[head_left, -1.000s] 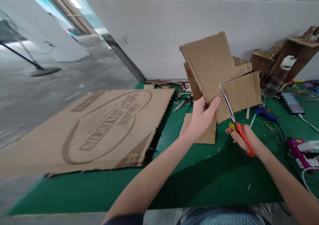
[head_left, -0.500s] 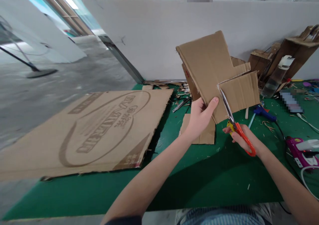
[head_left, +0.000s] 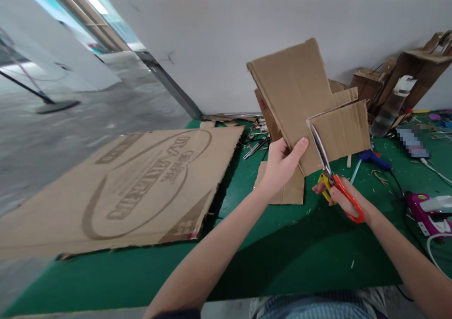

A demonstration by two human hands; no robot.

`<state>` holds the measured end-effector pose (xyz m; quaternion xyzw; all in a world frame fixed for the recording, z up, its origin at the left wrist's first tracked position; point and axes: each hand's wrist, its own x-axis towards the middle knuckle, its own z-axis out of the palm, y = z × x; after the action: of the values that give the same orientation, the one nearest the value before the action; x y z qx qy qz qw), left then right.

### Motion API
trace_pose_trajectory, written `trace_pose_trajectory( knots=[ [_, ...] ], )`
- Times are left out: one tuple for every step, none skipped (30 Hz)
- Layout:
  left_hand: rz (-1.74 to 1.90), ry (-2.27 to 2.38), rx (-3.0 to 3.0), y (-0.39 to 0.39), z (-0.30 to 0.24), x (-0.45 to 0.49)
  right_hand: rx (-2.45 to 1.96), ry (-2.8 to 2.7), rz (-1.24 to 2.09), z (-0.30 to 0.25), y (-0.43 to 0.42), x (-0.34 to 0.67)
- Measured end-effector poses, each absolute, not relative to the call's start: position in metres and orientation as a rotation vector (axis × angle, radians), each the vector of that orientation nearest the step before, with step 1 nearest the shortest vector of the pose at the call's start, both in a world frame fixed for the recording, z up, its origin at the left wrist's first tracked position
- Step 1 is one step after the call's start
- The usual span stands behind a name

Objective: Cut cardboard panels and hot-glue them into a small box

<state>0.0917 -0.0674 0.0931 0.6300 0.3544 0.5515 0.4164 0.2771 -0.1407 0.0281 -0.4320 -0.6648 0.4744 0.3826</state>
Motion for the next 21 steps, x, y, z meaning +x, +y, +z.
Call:
trace_pose_trajectory(
  knots=[
    [1.364,0.872,1.562,-0.066,0.092,0.091,-1.077,-1.669,1.280,0.029,-0.142,0.276],
    [1.347,0.855,1.546,-0.064,0.092,0.091,-1.066,-1.647,1.338,0.030,-0.144,0.276],
    [1.337,0.841,1.537,-0.064,0.092,0.090,-1.065,-1.631,1.375,0.030,-0.144,0.275],
    [1.337,0.834,1.535,-0.063,0.092,0.090,-1.071,-1.622,1.391,0.030,-0.145,0.274],
    [1.341,0.836,1.541,-0.064,0.093,0.090,-1.082,-1.623,1.388,0.029,-0.145,0.274],
    [1.342,0.840,1.555,-0.065,0.095,0.089,-1.094,-1.633,1.366,0.028,-0.145,0.273],
    [1.340,0.846,1.573,-0.066,0.097,0.089,-1.108,-1.648,1.330,0.026,-0.144,0.273],
    [1.337,0.850,1.593,-0.068,0.099,0.089,-1.126,-1.666,1.285,0.025,-0.143,0.272],
    [1.335,0.854,1.613,-0.069,0.101,0.089,-1.145,-1.684,1.239,0.024,-0.142,0.272],
    [1.337,0.858,1.633,-0.071,0.103,0.088,-1.168,-1.703,1.200,0.024,-0.142,0.271],
    [1.339,0.861,1.656,-0.072,0.105,0.088,-1.194,-1.714,1.165,0.025,-0.141,0.271],
    [1.344,0.867,1.681,-0.073,0.106,0.088,-1.219,-1.718,1.131,0.026,-0.141,0.270],
    [1.345,0.874,1.706,-0.074,0.107,0.088,-1.238,-1.722,1.100,0.027,-0.142,0.269],
    [1.344,0.880,1.729,-0.074,0.107,0.087,-1.251,-1.728,1.072,0.028,-0.142,0.268],
    [1.340,0.884,1.747,-0.074,0.108,0.087,-1.257,-1.737,1.046,0.030,-0.143,0.267],
    [1.336,0.886,1.760,-0.074,0.107,0.087,-1.254,-1.748,1.025,0.031,-0.144,0.267],
    [1.335,0.887,1.768,-0.074,0.107,0.087,-1.246,-1.760,1.010,0.032,-0.145,0.266],
    [1.331,0.887,1.774,-0.074,0.106,0.087,-1.240,-1.770,1.000,0.033,-0.146,0.266],
    [1.324,0.884,1.779,-0.074,0.104,0.087,-1.238,-1.775,0.991,0.033,-0.146,0.265],
    [1.312,0.880,1.781,-0.074,0.103,0.087,-1.241,-1.775,0.980,0.034,-0.147,0.265],
    [1.299,0.875,1.779,-0.075,0.101,0.088,-1.247,-1.774,0.967,0.033,-0.147,0.265]
  ],
)
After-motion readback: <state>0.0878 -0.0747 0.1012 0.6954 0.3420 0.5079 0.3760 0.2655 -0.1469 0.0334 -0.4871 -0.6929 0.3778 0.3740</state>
